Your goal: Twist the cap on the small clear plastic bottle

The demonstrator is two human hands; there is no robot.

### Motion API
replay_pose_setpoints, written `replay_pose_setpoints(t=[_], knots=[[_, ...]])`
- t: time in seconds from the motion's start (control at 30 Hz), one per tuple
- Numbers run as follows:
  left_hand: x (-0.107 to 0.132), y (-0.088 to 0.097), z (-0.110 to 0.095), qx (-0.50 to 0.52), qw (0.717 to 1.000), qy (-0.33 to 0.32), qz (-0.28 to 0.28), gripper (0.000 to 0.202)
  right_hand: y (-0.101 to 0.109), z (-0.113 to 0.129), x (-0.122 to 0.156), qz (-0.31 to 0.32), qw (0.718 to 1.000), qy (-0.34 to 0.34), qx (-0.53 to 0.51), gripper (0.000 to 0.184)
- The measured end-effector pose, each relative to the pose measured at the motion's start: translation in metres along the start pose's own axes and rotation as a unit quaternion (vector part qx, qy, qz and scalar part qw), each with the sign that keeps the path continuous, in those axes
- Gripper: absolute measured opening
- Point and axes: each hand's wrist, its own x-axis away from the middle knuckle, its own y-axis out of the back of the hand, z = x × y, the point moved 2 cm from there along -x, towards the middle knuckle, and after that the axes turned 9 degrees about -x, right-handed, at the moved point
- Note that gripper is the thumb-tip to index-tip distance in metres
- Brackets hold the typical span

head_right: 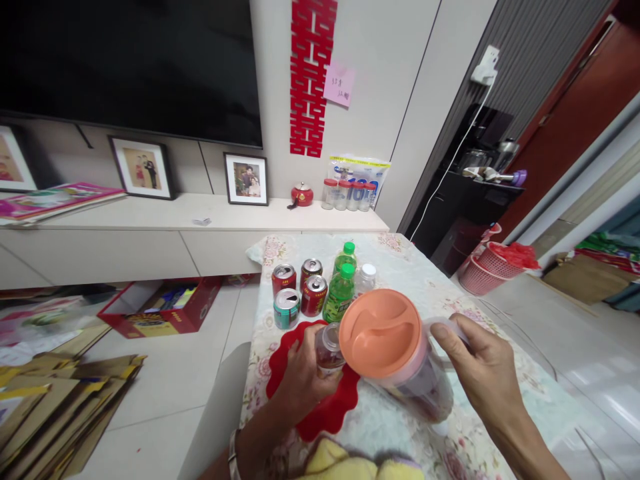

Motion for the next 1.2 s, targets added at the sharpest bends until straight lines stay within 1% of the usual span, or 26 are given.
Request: replay_pose_setpoints(t=[0.07,0.2,0.3,0.37,0.5,0.67,0.83,1.03,1.2], knots=[[0.000,-0.002,0.001,0.002,1.000,-0.006,-0.005,0.068,-0.001,0.001,0.000,0.003,1.000,0.001,0.000,0.071],[0.000,-0.006,0.004,0.008,1.000,0.000,0.004,0.071,-0.002,0.002,-0.001,0.005,1.000,0.002,-0.002,0.068],[0.000,-0.008,0.004,0.007,1.000,0.001,-0.009,0.070,-0.002,0.002,-0.002,0.004,1.000,0.004,-0.002,0.068],[0.000,-0.007,0.003,0.005,1.000,-0.003,-0.016,0.068,-0.001,0.001,-0.002,0.003,1.000,0.005,-0.002,0.070],[0.000,-0.002,0.001,-0.002,1.000,-0.014,0.002,0.065,-0.002,0.002,-0.001,0.001,1.000,0.005,-0.002,0.070],[-0.001,0.003,-0.001,-0.002,1.000,-0.008,0.024,0.067,-0.005,0.005,0.000,0.004,1.000,0.007,-0.003,0.067],[0.000,0.001,0.000,-0.003,1.000,-0.004,0.000,0.070,-0.004,0.009,0.002,0.005,1.000,0.003,-0.007,0.068],[0.000,0.000,0.000,0.014,1.000,-0.008,-0.007,0.069,-0.004,0.010,0.003,0.012,1.000,-0.002,-0.005,0.070],[0.000,0.003,-0.002,0.009,1.000,-0.007,0.015,0.067,-0.003,0.005,0.002,0.007,1.000,-0.008,-0.007,0.070]])
